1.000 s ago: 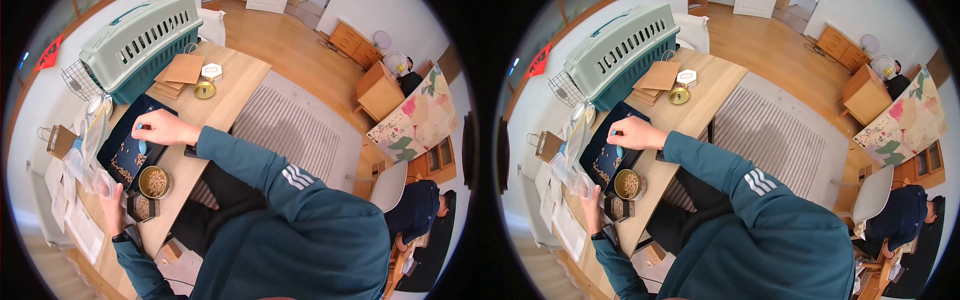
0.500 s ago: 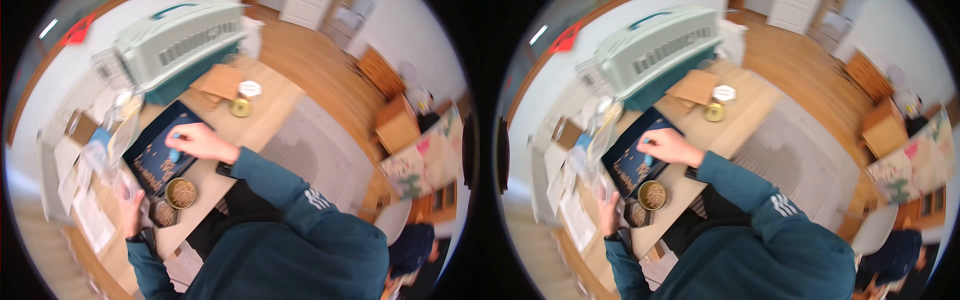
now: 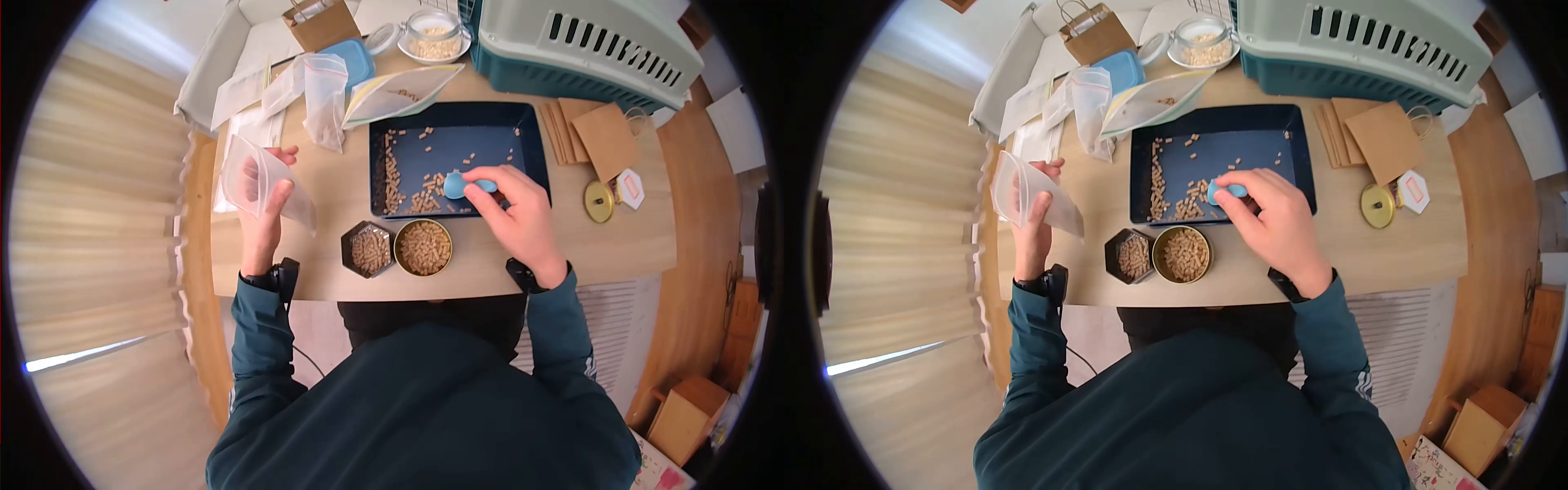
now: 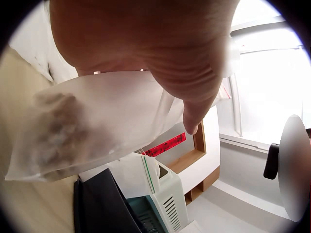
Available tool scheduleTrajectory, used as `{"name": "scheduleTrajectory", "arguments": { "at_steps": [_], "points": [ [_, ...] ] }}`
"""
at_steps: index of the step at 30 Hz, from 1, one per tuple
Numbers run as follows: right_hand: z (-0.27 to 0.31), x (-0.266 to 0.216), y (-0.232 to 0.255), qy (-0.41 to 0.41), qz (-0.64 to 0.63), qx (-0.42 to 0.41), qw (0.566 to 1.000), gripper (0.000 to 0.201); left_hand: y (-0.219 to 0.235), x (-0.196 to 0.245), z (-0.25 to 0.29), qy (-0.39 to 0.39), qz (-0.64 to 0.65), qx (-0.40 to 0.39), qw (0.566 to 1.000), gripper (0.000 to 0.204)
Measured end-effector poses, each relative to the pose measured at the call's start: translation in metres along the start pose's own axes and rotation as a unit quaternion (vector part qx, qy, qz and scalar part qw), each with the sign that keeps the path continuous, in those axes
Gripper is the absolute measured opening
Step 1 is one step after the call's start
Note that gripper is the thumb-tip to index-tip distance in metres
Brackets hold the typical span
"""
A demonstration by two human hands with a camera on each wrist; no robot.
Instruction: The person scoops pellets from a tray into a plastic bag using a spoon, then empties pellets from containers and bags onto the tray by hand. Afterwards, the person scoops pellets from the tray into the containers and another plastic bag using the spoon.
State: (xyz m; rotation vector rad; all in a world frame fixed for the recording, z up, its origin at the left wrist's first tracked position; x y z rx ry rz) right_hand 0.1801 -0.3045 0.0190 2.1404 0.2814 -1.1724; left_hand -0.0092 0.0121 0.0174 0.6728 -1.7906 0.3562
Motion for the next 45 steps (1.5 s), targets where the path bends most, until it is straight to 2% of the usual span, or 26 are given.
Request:
{"name": "scheduleTrajectory", "arguments": {
  "at_steps": [3,5,8,9,11,12,14,15,17,18,20,24,27,29,30,32,33,34,35,36,37,39,40,42,43,45],
  "points": [
    [0.0,0.002,0.001,0.004,0.017,-0.012,1.0,0.015,0.005,-0.002,-0.006,-0.006,0.007,0.023,1.0,0.055],
    [-0.003,0.002,0.0,0.0,0.019,-0.019,1.0,0.015,0.007,-0.002,-0.015,0.016,-0.048,0.057,0.997,0.054],
    [-0.004,0.001,0.0,0.007,0.015,-0.005,1.0,0.015,0.012,-0.011,-0.031,0.01,-0.095,0.062,0.993,0.053],
    [-0.004,0.0,0.0,0.002,0.019,0.002,1.0,0.015,0.013,-0.014,-0.036,0.009,-0.092,0.054,0.994,0.053],
    [-0.005,-0.002,-0.001,-0.016,0.013,-0.006,1.0,0.015,0.015,-0.029,-0.046,0.071,-0.148,0.009,0.986,0.056],
    [-0.006,-0.003,-0.001,-0.018,0.02,-0.005,1.0,0.015,0.017,-0.034,-0.049,0.071,-0.141,0.007,0.987,0.056],
    [-0.007,-0.001,-0.004,-0.028,0.018,-0.007,0.999,0.015,0.016,-0.051,-0.052,0.11,-0.153,-0.031,0.982,0.071],
    [-0.007,-0.003,-0.004,-0.025,0.024,-0.009,0.999,0.015,0.015,-0.058,-0.053,0.108,-0.146,-0.028,0.983,0.071],
    [-0.007,-0.002,-0.003,-0.052,0.023,-0.016,0.998,0.016,0.008,-0.057,-0.055,0.036,-0.154,-0.037,0.987,0.095],
    [-0.008,-0.003,-0.004,-0.049,0.028,-0.019,0.998,0.016,0.006,-0.056,-0.053,0.035,-0.149,-0.033,0.988,0.095],
    [-0.008,-0.002,-0.004,-0.058,0.014,-0.016,0.998,0.016,0.0,-0.045,-0.046,0.02,-0.223,-0.056,0.973,0.111],
    [-0.008,-0.001,-0.006,-0.053,0.017,-0.013,0.998,0.017,-0.004,-0.03,-0.033,-0.004,-0.244,-0.055,0.968,0.115],
    [-0.007,0.0,-0.005,-0.065,0.009,-0.02,0.998,0.017,-0.006,-0.01,-0.032,-0.033,-0.238,-0.035,0.97,0.108],
    [-0.007,0.001,-0.006,-0.062,0.009,-0.025,0.998,0.017,-0.013,0.014,-0.037,-0.114,-0.327,-0.049,0.937,0.095],
    [-0.007,0.0,-0.006,-0.06,0.008,-0.027,0.998,0.017,-0.017,0.025,-0.042,-0.114,-0.328,-0.047,0.937,0.095],
    [-0.007,-0.001,-0.006,-0.073,-0.001,-0.03,0.997,0.017,-0.044,0.052,-0.054,-0.202,-0.398,-0.096,0.89,0.083],
    [-0.007,-0.001,-0.006,-0.071,-0.003,-0.029,0.997,0.017,-0.052,0.06,-0.062,-0.203,-0.4,-0.095,0.889,0.083],
    [-0.006,0.0,-0.006,-0.071,-0.001,-0.029,0.997,0.017,-0.066,0.067,-0.067,-0.237,-0.436,-0.119,0.86,0.082],
    [-0.005,0.0,-0.005,-0.07,0.002,-0.028,0.997,0.017,-0.08,0.07,-0.072,-0.27,-0.47,-0.144,0.828,0.082],
    [-0.005,0.0,-0.004,-0.07,0.002,-0.026,0.997,0.017,-0.09,0.07,-0.077,-0.291,-0.481,-0.14,0.815,0.071],
    [-0.004,0.0,-0.004,-0.072,0.003,-0.03,0.997,0.017,-0.094,0.067,-0.084,-0.293,-0.481,-0.141,0.815,0.071],
    [-0.004,0.002,-0.004,-0.072,0.005,-0.033,0.997,0.018,-0.105,0.058,-0.097,-0.321,-0.518,-0.168,0.775,0.05],
    [-0.004,0.002,-0.004,-0.052,0.005,-0.018,0.998,0.017,-0.106,0.055,-0.105,-0.323,-0.518,-0.169,0.774,0.05],
    [-0.003,0.003,-0.002,-0.033,0.004,-0.002,0.999,0.017,-0.107,0.053,-0.12,-0.352,-0.547,-0.135,0.747,0.025],
    [-0.003,0.003,-0.002,-0.03,0.007,-0.004,1.0,0.017,-0.107,0.052,-0.131,-0.352,-0.548,-0.135,0.747,0.025],
    [-0.002,0.002,-0.003,-0.024,0.009,-0.009,1.0,0.017,-0.102,0.061,-0.15,-0.363,-0.519,-0.072,0.771,0.017]
  ]
}}
Point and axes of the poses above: each hand's wrist, its own z-axis away from the middle knuckle, its own y-axis out of the back of the hand, x = y × z, the point moved 6 cm from there along -z, towards the middle knuckle, and after that the axes turned 2 degrees about z, right-handed, at the moved point
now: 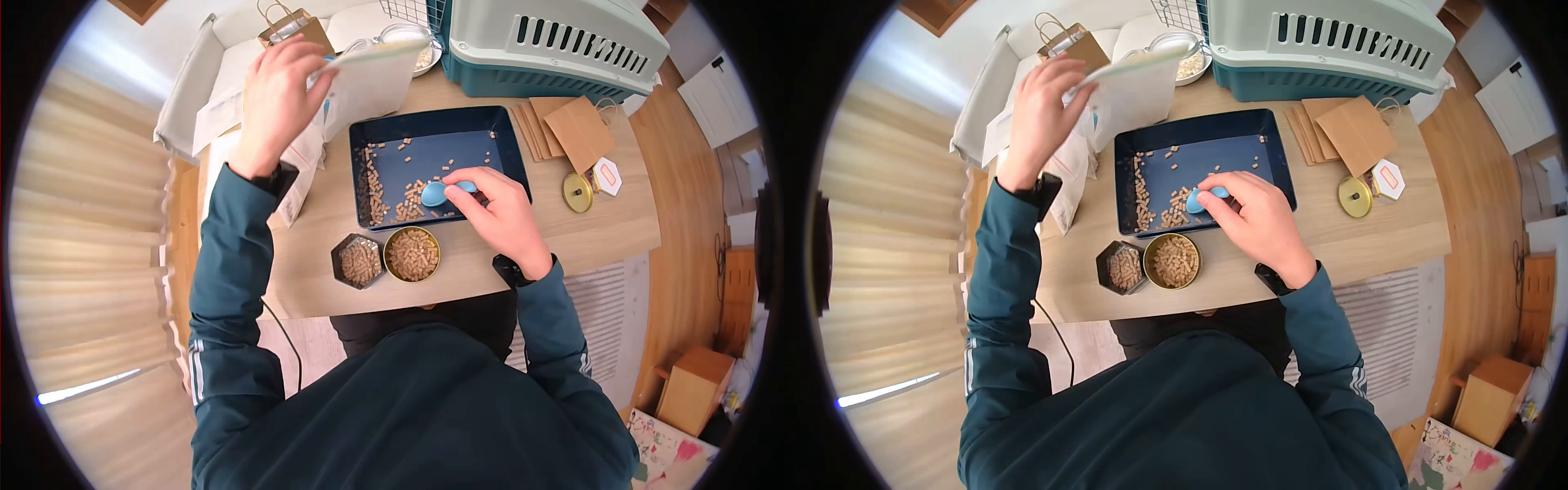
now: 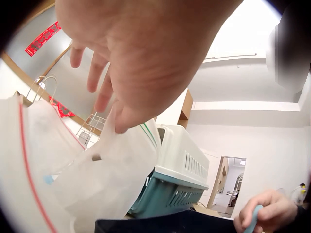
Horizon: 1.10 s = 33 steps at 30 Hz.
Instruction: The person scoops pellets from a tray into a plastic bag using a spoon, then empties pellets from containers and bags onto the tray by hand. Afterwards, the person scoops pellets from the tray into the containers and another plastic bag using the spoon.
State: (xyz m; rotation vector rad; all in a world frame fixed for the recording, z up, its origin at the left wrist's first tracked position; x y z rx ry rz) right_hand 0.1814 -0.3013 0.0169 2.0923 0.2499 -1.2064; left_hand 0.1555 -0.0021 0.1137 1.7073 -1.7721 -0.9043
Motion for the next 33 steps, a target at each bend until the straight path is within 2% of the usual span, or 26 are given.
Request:
{"name": "scheduleTrajectory", "arguments": {
  "at_steps": [1,5,12,13,14,15,17,20,22,24,26,27,29,30,33],
  "points": [
    [0.0,0.0,0.0,-0.003,0.0,0.0,1.0,0.017,0.005,-0.002,-0.007,-0.017,-0.018,0.038,0.999,0.018],
    [0.0,0.002,-0.001,-0.023,0.012,-0.031,0.999,0.019,0.006,-0.02,-0.025,-0.006,0.018,0.075,0.997,0.018],
    [0.002,0.006,-0.001,-0.023,-0.015,-0.005,1.0,0.018,0.004,-0.006,-0.01,0.038,0.083,0.054,0.994,0.025],
    [0.002,0.003,0.001,-0.012,-0.033,0.01,0.999,0.018,0.006,0.0,0.0,0.037,0.096,0.015,0.995,0.029],
    [0.001,0.003,0.003,-0.011,-0.029,0.013,0.999,0.018,0.011,0.011,0.009,0.034,0.11,-0.021,0.993,0.034],
    [0.002,0.004,0.007,-0.009,-0.048,0.031,0.998,0.017,0.019,0.019,0.022,0.069,0.154,-0.038,0.985,0.043],
    [0.006,0.003,0.019,-0.011,-0.062,0.056,0.996,0.017,0.05,0.042,0.042,0.084,0.195,-0.023,0.977,0.048],
    [0.013,0.006,0.046,-0.035,-0.036,0.091,0.995,0.017,0.081,0.069,0.09,0.135,0.291,-0.079,0.944,0.061],
    [0.019,0.019,0.063,-0.07,-0.063,0.119,0.988,0.017,0.085,0.083,0.13,0.167,0.364,-0.127,0.907,0.073],
    [0.022,0.025,0.077,-0.077,-0.038,0.13,0.988,0.017,0.085,0.093,0.162,0.187,0.37,-0.17,0.894,0.087],
    [0.025,0.038,0.083,-0.105,-0.047,0.094,0.989,0.018,0.073,0.096,0.201,0.248,0.414,-0.181,0.857,0.101],
    [0.028,0.045,0.084,-0.125,-0.081,0.081,0.985,0.018,0.068,0.102,0.213,0.242,0.422,-0.18,0.855,0.101],
    [0.03,0.051,0.088,-0.14,-0.078,0.066,0.985,0.018,0.057,0.106,0.235,0.313,0.48,-0.159,0.804,0.114],
    [0.031,0.055,0.087,-0.154,-0.083,0.045,0.983,0.017,0.053,0.109,0.24,0.312,0.483,-0.158,0.803,0.114],
    [0.035,0.065,0.09,-0.147,-0.071,0.055,0.985,0.02,0.042,0.118,0.25,0.339,0.497,-0.162,0.782,0.123]
  ]
}}
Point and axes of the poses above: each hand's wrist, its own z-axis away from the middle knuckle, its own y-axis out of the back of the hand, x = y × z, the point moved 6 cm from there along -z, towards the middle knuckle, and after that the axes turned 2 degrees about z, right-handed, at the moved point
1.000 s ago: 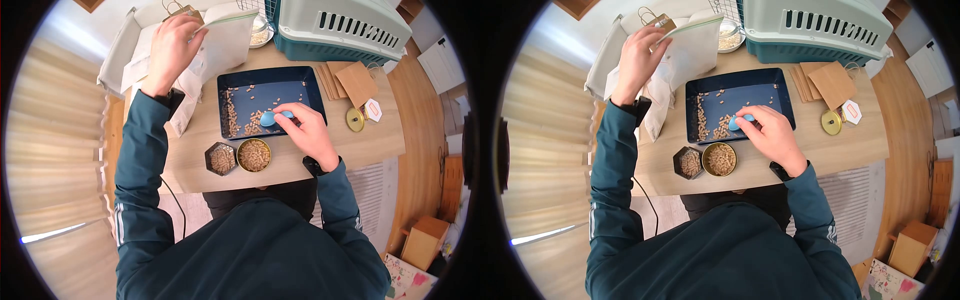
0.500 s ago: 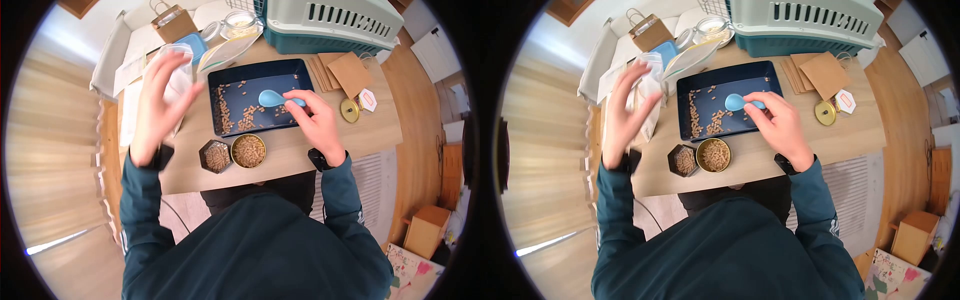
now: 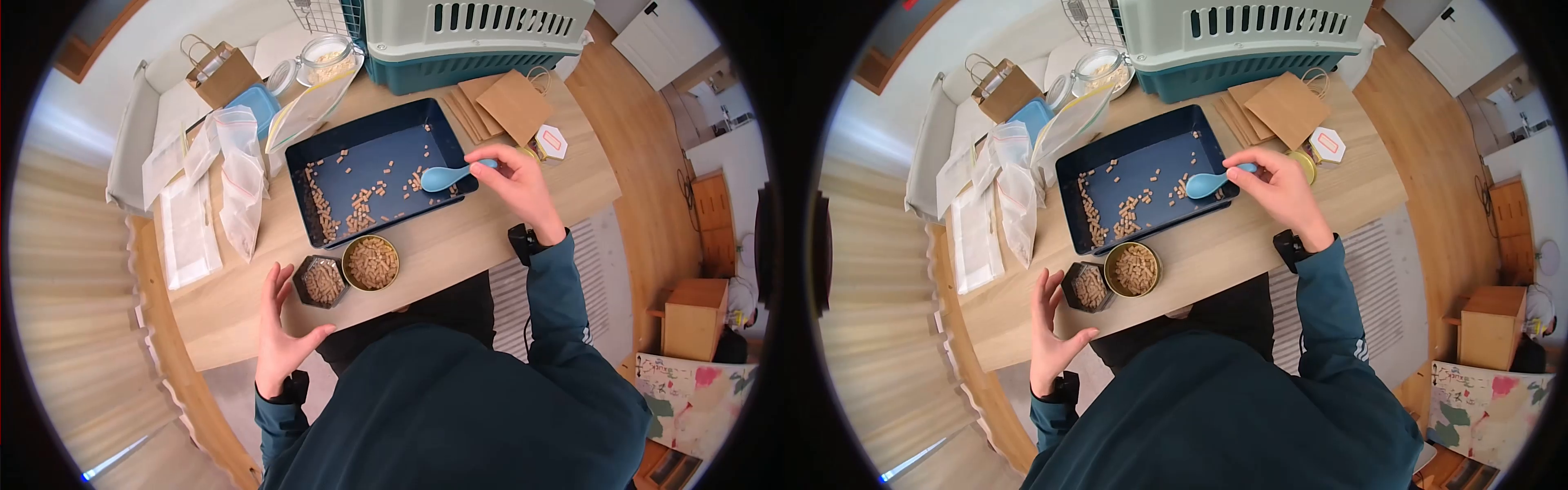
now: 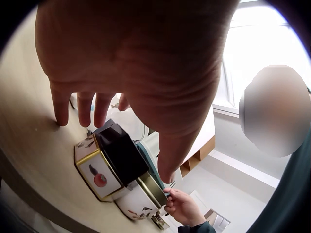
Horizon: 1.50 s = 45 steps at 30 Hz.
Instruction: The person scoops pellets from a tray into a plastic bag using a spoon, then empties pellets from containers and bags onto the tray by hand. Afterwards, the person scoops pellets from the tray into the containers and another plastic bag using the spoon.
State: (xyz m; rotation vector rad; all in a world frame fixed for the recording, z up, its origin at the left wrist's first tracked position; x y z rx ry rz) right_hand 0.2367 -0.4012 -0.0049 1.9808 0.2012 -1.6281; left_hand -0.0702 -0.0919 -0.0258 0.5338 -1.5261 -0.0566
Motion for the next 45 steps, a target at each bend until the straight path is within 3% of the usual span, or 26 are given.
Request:
{"name": "scheduleTrajectory", "arguments": {
  "at_steps": [16,19,21,25,27,28,29,31,32,34,37,45],
  "points": [
    [0.015,0.003,-0.007,-0.012,0.073,0.068,0.995,0.03,-0.02,-0.007,-0.014,0.025,-0.03,0.01,0.999,0.111],
    [0.028,-0.011,-0.006,0.027,0.068,0.134,0.988,0.029,-0.021,-0.008,-0.014,0.013,-0.05,0.007,0.999,0.114],
    [0.04,-0.035,-0.009,0.078,0.161,0.156,0.971,0.025,-0.022,-0.011,-0.015,0.012,-0.06,0.012,0.998,0.115],
    [0.059,-0.063,-0.029,0.124,0.191,0.103,0.968,0.023,-0.025,-0.007,-0.016,0.008,-0.079,0.045,0.996,0.114],
    [0.07,-0.073,-0.053,0.159,0.205,-0.011,0.966,0.022,-0.024,-0.01,-0.015,0.019,-0.084,0.055,0.995,0.114],
    [0.078,-0.064,-0.065,0.115,0.191,-0.084,0.971,0.034,-0.025,-0.01,-0.013,0.021,-0.079,0.054,0.995,0.115],
    [0.084,-0.066,-0.074,0.12,0.188,-0.09,0.971,0.034,-0.024,-0.011,-0.012,0.021,-0.074,0.053,0.996,0.115],
    [0.092,-0.075,-0.101,0.15,0.225,-0.126,0.955,0.06,-0.023,-0.011,-0.009,0.013,-0.069,0.06,0.996,0.115],
    [0.094,-0.074,-0.11,0.151,0.224,-0.125,0.955,0.06,-0.023,-0.01,-0.007,0.009,-0.021,0.07,0.997,0.115],
    [0.097,-0.064,-0.128,0.136,0.223,-0.142,0.955,0.084,-0.021,-0.005,-0.003,0.001,0.026,0.076,0.997,0.116],
    [0.094,-0.057,-0.145,0.111,0.194,-0.119,0.967,0.092,-0.005,0.01,-0.003,0.001,0.07,0.086,0.994,0.117],
    [0.086,-0.048,-0.164,0.142,0.187,-0.067,0.97,0.093,0.018,0.071,-0.063,-0.063,0.039,0.075,0.994,0.113]
  ]
}}
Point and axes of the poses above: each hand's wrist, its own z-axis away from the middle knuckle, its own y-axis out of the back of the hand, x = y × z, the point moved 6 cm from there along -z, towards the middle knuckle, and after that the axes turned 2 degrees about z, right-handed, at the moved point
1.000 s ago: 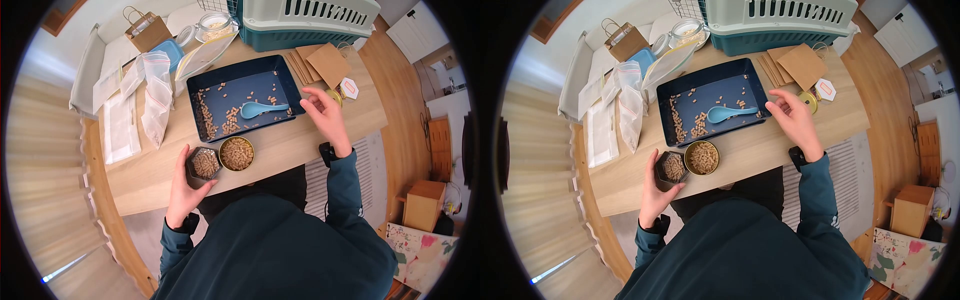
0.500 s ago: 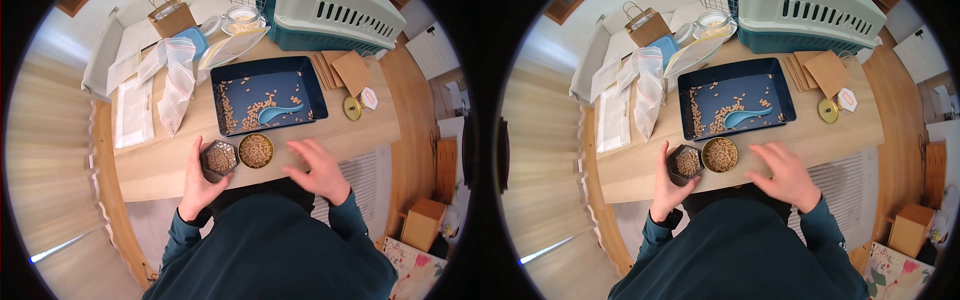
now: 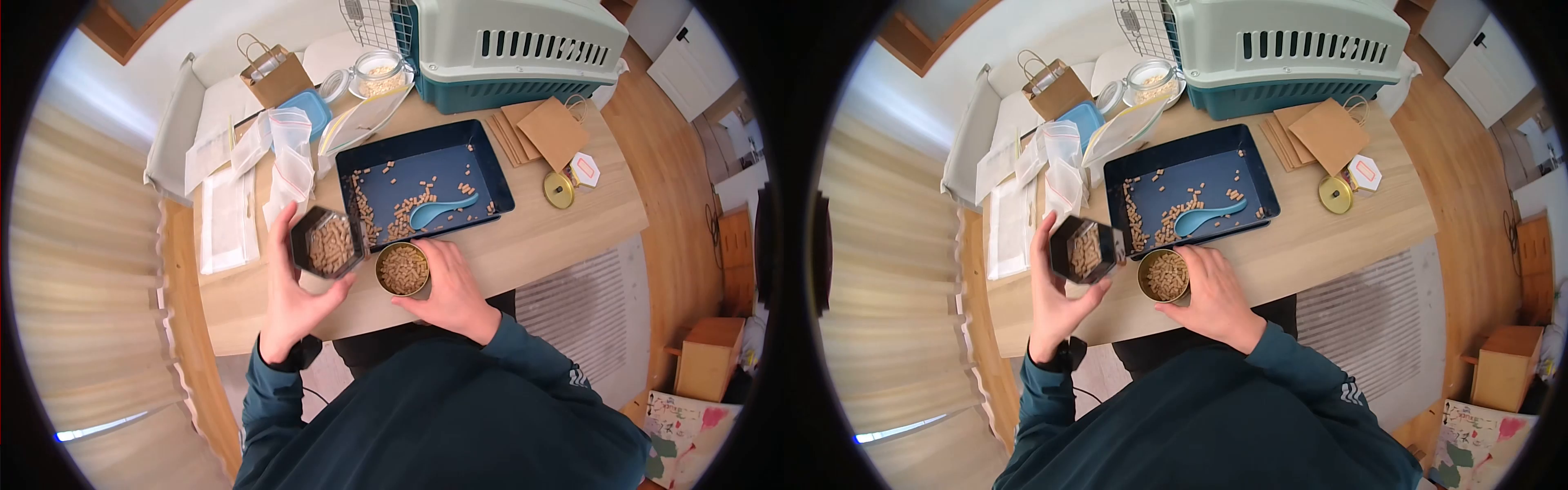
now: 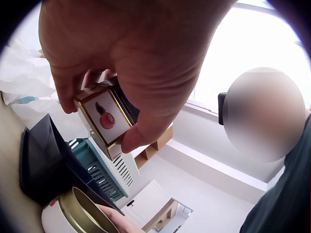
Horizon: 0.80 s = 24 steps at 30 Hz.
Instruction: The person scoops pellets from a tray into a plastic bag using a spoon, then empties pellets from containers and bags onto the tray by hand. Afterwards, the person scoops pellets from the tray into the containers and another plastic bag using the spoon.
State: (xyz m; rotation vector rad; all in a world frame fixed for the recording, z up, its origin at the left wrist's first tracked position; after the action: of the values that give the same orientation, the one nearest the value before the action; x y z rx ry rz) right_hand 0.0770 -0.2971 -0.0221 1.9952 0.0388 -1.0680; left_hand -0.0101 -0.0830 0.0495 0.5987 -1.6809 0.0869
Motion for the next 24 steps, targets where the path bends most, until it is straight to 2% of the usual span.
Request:
{"name": "scheduleTrajectory", "arguments": {
  "at_steps": [2,3,4,7,8,10,14,15,22,24],
  "points": [
    [0.001,-0.001,0.003,0.005,-0.011,0.006,1.0,0.089,-0.007,0.0,-0.022,-0.008,-0.038,-0.027,0.999,0.105],
    [0.003,0.0,0.005,0.002,-0.036,0.016,0.999,0.088,-0.012,-0.001,-0.032,0.007,0.001,-0.037,0.999,0.096],
    [0.005,0.002,0.008,-0.002,-0.062,0.024,0.998,0.087,-0.013,-0.003,-0.042,0.006,0.001,-0.031,0.999,0.096],
    [0.017,0.012,0.017,-0.017,-0.099,0.042,0.994,0.087,-0.025,-0.011,-0.063,-0.02,-0.11,-0.069,0.991,0.087],
    [0.022,0.015,0.019,-0.013,-0.103,0.035,0.994,0.087,-0.027,-0.008,-0.069,-0.016,-0.113,-0.063,0.991,0.087],
    [0.029,0.029,0.028,-0.033,-0.109,0.057,0.992,0.087,-0.039,0.004,-0.083,-0.045,-0.198,-0.12,0.972,0.085],
    [0.035,0.036,0.045,-0.022,-0.101,0.082,0.991,0.088,-0.05,0.004,-0.097,-0.057,-0.221,-0.118,0.966,0.084],
    [0.036,0.039,0.045,-0.032,-0.113,0.081,0.99,0.089,-0.051,-0.001,-0.101,-0.098,-0.245,-0.111,0.958,0.082],
    [0.037,0.046,0.049,-0.034,-0.121,0.08,0.989,0.09,-0.065,-0.006,-0.113,-0.045,-0.258,-0.143,0.954,0.082],
    [0.036,0.046,0.052,-0.024,-0.117,0.08,0.99,0.09,-0.072,-0.004,-0.117,-0.081,-0.35,-0.165,0.918,0.08]
  ]
}}
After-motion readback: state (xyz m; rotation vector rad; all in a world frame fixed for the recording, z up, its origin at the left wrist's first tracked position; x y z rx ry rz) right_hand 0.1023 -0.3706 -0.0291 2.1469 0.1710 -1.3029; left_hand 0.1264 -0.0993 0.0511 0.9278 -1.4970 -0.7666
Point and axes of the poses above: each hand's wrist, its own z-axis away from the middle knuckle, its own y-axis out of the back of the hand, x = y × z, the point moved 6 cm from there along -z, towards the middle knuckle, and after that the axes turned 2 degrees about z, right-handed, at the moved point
